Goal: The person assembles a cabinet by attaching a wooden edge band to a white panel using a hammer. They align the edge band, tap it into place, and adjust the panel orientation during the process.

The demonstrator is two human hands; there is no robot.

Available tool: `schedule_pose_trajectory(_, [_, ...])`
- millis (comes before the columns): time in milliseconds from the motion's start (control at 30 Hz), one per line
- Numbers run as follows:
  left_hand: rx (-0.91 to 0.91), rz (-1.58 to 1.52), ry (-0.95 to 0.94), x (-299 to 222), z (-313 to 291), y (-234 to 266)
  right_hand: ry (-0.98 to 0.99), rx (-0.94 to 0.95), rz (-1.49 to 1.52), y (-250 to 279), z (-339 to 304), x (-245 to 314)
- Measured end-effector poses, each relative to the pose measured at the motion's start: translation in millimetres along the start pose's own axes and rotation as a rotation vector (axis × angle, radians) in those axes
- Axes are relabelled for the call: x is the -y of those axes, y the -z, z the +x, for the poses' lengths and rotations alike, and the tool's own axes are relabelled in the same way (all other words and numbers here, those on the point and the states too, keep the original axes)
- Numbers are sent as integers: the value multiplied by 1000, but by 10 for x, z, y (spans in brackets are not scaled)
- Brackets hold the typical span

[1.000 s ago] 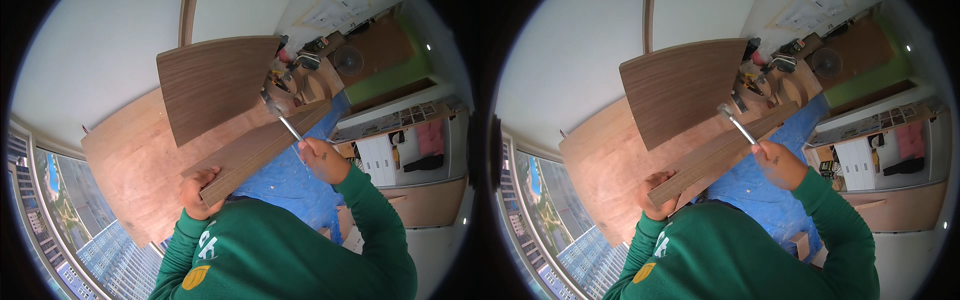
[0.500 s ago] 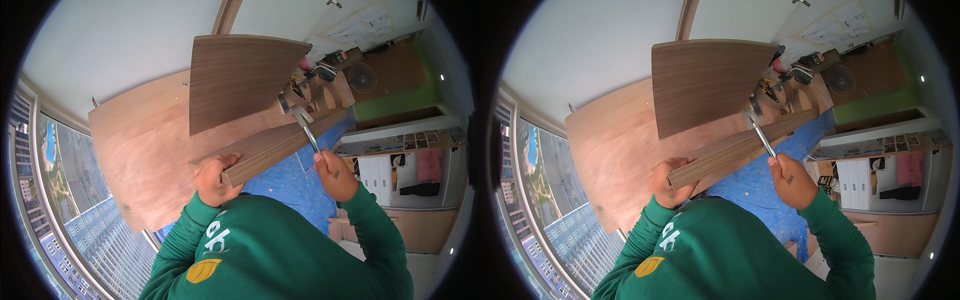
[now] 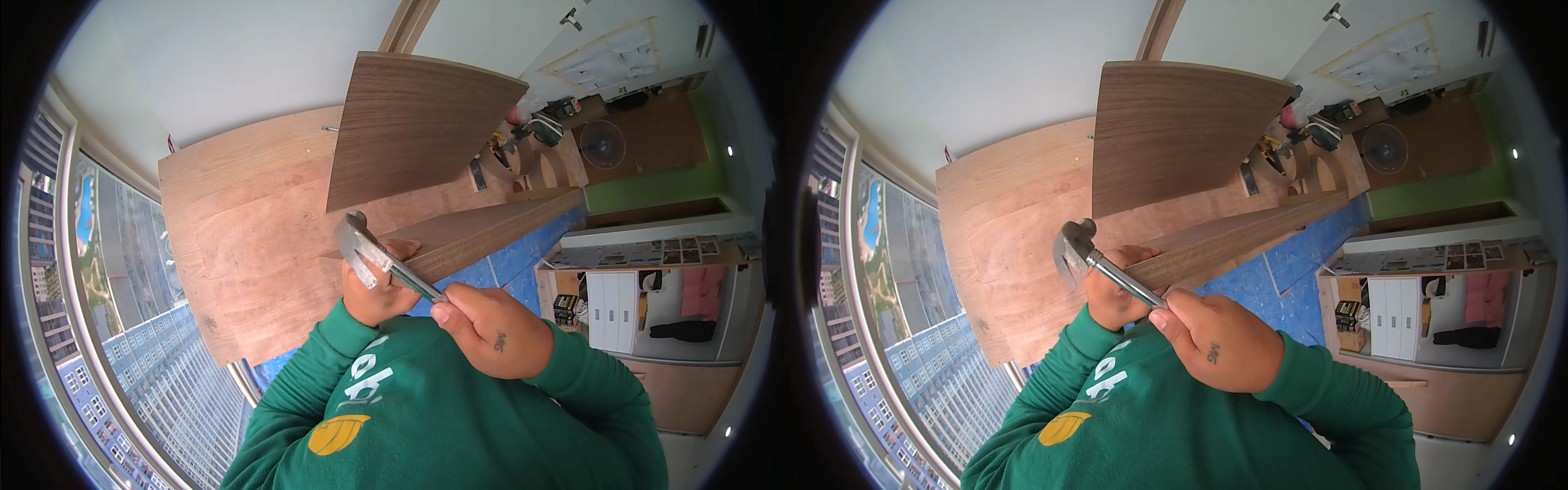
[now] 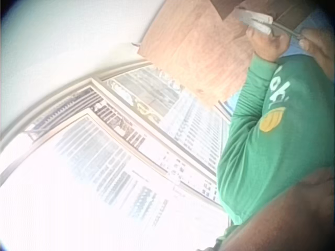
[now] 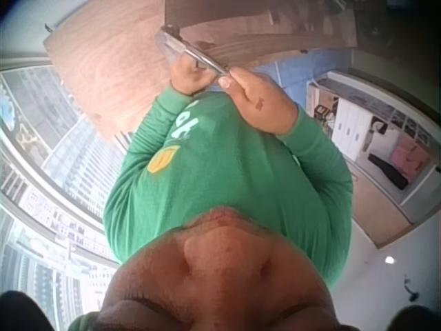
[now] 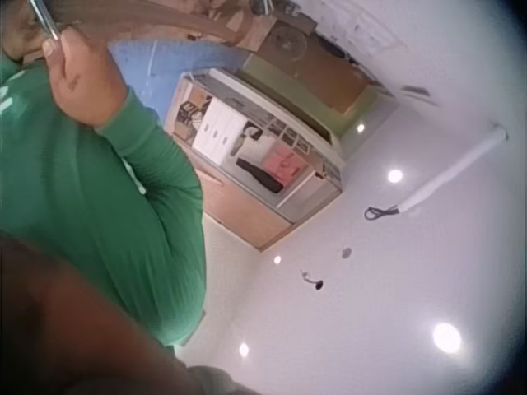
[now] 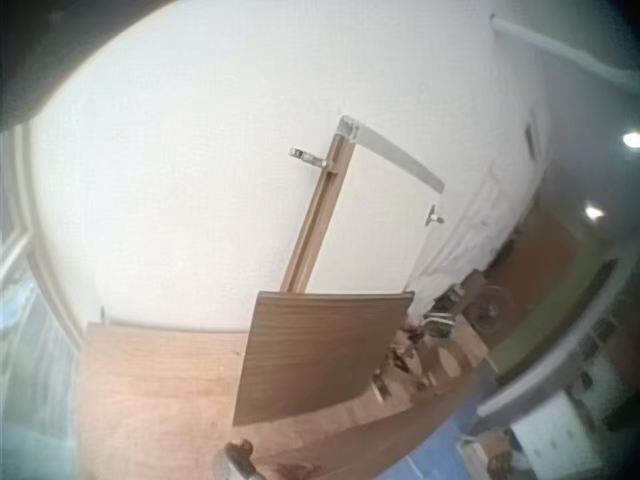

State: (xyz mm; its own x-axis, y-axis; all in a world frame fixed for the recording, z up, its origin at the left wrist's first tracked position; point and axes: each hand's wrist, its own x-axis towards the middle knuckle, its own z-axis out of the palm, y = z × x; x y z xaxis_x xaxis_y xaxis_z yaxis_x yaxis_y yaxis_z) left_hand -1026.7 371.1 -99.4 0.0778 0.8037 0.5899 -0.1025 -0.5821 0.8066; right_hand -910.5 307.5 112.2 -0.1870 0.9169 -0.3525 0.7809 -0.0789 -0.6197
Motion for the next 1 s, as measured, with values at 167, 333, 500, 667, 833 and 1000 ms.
schedule_pose_trajectory(167, [-9, -14, -23, 31, 16, -5, -112, -58, 56, -35, -41, 19])
schedule_pose_trajectory(333, [25, 99, -16, -75, 46, 47, -89, -69, -21, -6, -71, -73])
schedule_pose_trajectory(500, [4, -1, -19, -72, 73, 5, -212, -174, -108, 289, -254, -567])
schedule_pose_trajectory(667, [-1, 35, 0, -72, 54, 0, -377, -396, -210, 732, -314, -1057])
schedule_pose_trajectory(833, [33, 21, -2, -63, 50, 7, -307, -282, -155, 469, -340, -942])
schedule_pose_trajectory(1000, [55, 6, 18, -102, 54, 17, -322, -364, -139, 707, -451, -1283])
